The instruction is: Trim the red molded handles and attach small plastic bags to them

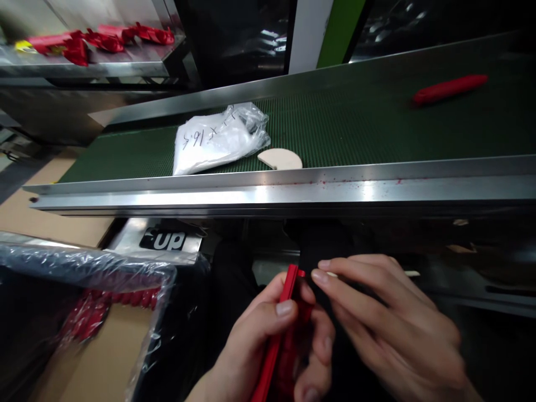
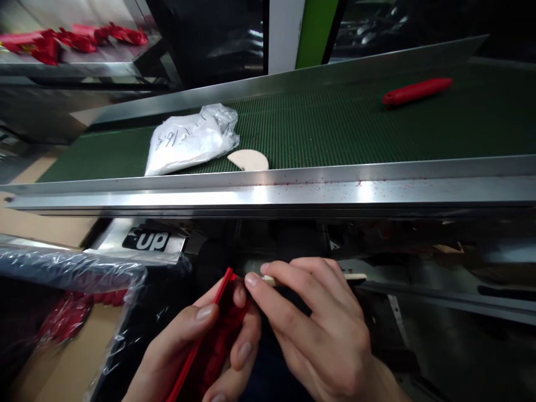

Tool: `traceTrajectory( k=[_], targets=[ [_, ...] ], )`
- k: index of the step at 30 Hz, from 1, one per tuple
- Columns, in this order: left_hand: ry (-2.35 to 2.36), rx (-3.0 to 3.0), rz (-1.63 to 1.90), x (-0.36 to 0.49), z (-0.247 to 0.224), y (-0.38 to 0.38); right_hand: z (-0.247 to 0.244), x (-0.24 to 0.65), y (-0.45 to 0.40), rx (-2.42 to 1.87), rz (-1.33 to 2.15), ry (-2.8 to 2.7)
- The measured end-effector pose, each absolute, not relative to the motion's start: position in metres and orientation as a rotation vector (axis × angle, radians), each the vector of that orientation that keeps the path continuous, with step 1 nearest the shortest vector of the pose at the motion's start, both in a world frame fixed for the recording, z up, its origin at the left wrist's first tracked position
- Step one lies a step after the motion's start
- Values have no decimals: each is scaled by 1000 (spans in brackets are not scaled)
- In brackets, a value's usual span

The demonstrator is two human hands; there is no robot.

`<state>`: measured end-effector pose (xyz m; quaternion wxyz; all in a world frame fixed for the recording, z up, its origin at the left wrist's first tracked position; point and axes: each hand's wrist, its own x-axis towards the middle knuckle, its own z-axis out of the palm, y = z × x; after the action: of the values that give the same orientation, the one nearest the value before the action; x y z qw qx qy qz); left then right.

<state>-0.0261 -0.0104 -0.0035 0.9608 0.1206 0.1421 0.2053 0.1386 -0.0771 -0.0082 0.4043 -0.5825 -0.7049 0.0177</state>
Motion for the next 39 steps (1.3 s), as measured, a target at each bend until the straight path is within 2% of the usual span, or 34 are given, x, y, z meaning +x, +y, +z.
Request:
traceTrajectory(
  k=[8,12,18,25,32,39],
  targets=[
    [184,210,427,-20,-13,-16,-14,141,-77,-1439,-23,-1808],
    [293,227,442,-21,-11,-20,-18,141,-80,-1433,-38,-1791],
    [337,156,281,-27,-16,-28,-22,141,-79,-1436,-36,-1812],
    [313,3,374,-27,-27,-44,-28,136,-88,-1392,-13,-1856],
    [401,-254,326,-29,-65,-51,-14,140,-85,-1653,-293,-1347],
    [366,-62,454,-25,-31,-15,-39,152,-80,-1718,-8,-1410]
  ],
)
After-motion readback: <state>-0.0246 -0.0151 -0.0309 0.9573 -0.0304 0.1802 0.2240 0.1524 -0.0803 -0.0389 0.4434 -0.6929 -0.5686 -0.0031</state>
